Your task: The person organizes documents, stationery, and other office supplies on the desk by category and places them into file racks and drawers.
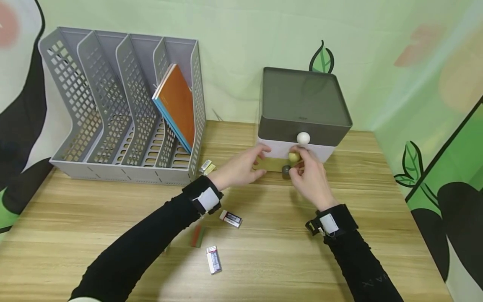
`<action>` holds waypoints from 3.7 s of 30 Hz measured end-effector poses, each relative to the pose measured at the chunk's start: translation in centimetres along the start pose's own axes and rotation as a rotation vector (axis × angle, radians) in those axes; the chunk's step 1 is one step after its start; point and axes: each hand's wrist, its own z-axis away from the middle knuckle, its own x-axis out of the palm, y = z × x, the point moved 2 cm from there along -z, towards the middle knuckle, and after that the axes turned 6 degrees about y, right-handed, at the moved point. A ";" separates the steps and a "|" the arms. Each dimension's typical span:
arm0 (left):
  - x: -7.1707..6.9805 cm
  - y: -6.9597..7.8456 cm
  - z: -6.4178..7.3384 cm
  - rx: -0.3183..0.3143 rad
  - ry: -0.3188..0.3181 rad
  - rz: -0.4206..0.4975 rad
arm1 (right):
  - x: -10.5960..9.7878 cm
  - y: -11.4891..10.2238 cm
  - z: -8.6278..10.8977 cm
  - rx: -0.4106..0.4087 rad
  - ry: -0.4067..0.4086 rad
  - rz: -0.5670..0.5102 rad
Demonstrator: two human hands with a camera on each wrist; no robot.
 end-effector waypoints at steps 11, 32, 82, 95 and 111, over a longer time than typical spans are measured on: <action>0.0 -0.6 2.4 0.045 -0.006 -0.166 | -0.3 -1.1 1.6 -0.054 -0.016 0.037; -3.8 -2.2 7.1 0.027 -0.047 -0.653 | 1.6 -5.6 3.8 -0.119 -0.100 -0.080; -0.2 -0.5 3.6 0.100 -0.077 -0.533 | 1.4 -1.4 3.7 0.098 -0.392 0.219; 0.6 -0.4 4.9 0.199 -0.025 -0.424 | -0.7 -3.1 5.7 -0.010 -0.327 0.247; 1.4 0.2 5.0 0.254 -0.002 -0.460 | 0.5 -2.0 5.1 -0.139 -0.216 0.276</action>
